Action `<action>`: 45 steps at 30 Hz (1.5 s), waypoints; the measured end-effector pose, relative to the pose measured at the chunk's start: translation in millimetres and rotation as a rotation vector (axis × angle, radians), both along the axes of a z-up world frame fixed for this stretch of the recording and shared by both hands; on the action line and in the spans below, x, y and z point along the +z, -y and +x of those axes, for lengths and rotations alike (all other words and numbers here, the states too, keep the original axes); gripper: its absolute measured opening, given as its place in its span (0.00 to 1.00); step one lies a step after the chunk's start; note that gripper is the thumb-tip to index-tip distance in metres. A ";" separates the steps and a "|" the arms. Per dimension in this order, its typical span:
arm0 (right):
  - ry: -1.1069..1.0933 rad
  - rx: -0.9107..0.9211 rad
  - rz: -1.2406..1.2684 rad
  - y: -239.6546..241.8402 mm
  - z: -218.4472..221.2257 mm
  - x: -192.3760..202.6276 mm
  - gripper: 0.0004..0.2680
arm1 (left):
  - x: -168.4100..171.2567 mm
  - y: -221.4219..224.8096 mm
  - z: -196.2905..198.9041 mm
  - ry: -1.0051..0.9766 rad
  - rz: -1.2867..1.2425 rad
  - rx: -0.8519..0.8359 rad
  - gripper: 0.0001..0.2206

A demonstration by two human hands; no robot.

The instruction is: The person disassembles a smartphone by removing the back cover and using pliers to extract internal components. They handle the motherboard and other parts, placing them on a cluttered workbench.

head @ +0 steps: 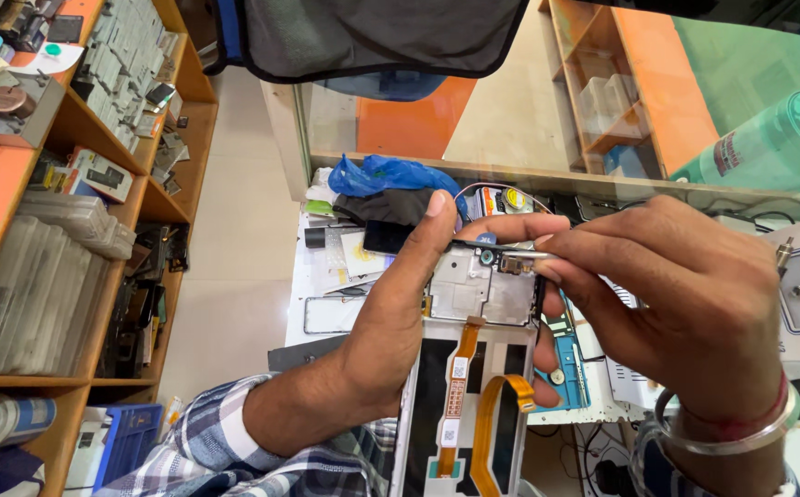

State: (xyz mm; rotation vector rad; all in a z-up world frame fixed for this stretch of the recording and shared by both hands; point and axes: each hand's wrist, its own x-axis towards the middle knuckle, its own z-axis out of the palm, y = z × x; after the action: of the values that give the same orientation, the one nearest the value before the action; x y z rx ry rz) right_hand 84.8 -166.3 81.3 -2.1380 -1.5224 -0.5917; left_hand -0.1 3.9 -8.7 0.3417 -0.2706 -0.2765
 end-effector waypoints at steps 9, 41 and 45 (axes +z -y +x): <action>-0.005 0.009 -0.022 -3.0 0.7 2.7 0.05 | 2.1 -2.3 -1.2 0.015 0.132 0.062 0.38; -1.634 -0.842 0.649 111.7 -15.0 -528.5 0.04 | -89.4 -109.2 -146.9 -0.319 0.066 0.663 0.39; -1.569 -0.869 0.664 122.8 -4.7 -547.2 0.04 | -96.4 -96.8 -144.8 -0.322 0.052 0.654 0.39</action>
State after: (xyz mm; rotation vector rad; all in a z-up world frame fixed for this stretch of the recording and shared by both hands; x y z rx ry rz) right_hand 80.2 -289.1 -465.9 -1.6694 0.4110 0.3560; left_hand -144.9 100.7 -105.1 0.4125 0.1719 0.3066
